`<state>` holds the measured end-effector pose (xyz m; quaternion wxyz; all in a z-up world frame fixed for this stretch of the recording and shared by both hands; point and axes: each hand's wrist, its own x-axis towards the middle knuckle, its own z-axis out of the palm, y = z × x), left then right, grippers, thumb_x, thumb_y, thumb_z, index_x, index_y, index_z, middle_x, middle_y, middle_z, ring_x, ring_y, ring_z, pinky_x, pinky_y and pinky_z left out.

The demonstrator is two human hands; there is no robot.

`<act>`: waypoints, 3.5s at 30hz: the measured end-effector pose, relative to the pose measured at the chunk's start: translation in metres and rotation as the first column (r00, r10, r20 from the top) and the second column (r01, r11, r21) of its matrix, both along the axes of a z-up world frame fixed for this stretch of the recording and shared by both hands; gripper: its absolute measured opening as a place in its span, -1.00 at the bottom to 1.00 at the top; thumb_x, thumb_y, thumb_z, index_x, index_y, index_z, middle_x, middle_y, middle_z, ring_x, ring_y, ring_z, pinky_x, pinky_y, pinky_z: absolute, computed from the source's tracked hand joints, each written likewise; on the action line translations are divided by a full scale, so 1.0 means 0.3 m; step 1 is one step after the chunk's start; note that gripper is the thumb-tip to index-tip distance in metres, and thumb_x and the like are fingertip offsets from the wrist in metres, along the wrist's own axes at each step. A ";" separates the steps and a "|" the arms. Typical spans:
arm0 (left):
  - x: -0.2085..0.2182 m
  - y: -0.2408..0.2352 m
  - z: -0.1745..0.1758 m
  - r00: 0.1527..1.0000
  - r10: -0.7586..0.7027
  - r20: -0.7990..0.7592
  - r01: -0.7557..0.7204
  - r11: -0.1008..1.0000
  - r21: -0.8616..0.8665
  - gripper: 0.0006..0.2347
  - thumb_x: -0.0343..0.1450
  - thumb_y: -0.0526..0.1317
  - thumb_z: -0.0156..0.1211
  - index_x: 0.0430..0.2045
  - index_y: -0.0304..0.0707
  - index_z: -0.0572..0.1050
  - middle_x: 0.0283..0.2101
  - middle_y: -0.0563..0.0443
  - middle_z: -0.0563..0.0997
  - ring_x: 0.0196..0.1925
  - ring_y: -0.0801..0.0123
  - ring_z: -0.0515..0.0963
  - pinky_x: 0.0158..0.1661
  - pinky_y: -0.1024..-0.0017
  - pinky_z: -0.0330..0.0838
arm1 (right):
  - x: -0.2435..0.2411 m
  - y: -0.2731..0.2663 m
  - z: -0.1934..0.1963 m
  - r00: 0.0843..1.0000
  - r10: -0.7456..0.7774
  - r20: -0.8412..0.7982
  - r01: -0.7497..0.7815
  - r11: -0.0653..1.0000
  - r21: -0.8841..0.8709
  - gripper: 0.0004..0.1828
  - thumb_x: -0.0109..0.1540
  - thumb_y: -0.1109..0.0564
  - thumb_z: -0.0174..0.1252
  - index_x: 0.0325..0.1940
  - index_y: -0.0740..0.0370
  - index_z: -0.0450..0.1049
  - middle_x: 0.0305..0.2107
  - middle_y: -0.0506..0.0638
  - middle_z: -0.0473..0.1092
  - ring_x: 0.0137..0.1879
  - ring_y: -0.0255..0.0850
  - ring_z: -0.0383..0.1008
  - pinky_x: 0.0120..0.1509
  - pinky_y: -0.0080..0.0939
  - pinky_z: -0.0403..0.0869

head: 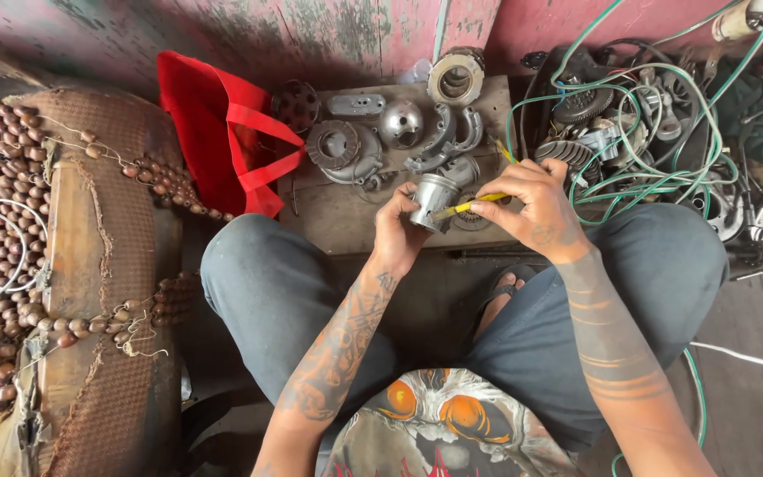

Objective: Cleaning a motorcycle piston by scraping off deposits with a small hand tool.

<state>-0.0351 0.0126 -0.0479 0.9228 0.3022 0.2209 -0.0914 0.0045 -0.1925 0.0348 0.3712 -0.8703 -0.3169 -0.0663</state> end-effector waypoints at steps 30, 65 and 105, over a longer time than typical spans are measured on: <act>0.025 -0.002 -0.057 0.988 0.119 -0.101 -0.137 0.971 -0.194 -0.75 0.13 -0.20 0.07 -0.34 -0.05 0.44 -0.34 -0.08 0.55 -0.27 0.02 0.61 -0.28 0.07 0.57 | 0.034 0.030 0.009 0.990 -0.051 -0.129 0.040 0.995 -0.086 -0.78 0.32 -0.17 0.25 -0.29 -0.08 0.63 -0.48 -0.17 0.48 -0.27 -0.27 0.41 0.19 -0.10 0.06; 0.027 -0.026 -0.098 0.977 0.148 -0.154 -0.180 0.958 -0.221 -0.77 0.11 -0.22 0.08 -0.37 -0.05 0.45 -0.37 -0.05 0.52 -0.30 0.07 0.56 -0.32 0.14 0.53 | 0.018 0.032 -0.010 0.996 -0.053 -0.072 0.044 0.991 -0.124 -0.75 0.27 -0.23 0.25 -0.35 -0.12 0.59 -0.50 -0.27 0.46 -0.24 -0.39 0.49 0.12 -0.25 0.09; 0.008 0.006 0.005 0.975 0.193 -0.108 -0.209 0.962 -0.175 -0.90 0.18 -0.23 -0.02 -0.49 -0.07 0.36 -0.42 0.12 0.40 -0.38 0.34 0.37 -0.39 0.36 0.26 | 0.004 0.064 -0.025 0.961 -0.063 -0.268 -0.012 0.963 -0.269 -0.73 0.27 -0.16 0.14 -0.35 -0.04 0.61 -0.35 -0.37 0.56 -0.15 -0.43 0.45 0.31 -0.22 -0.02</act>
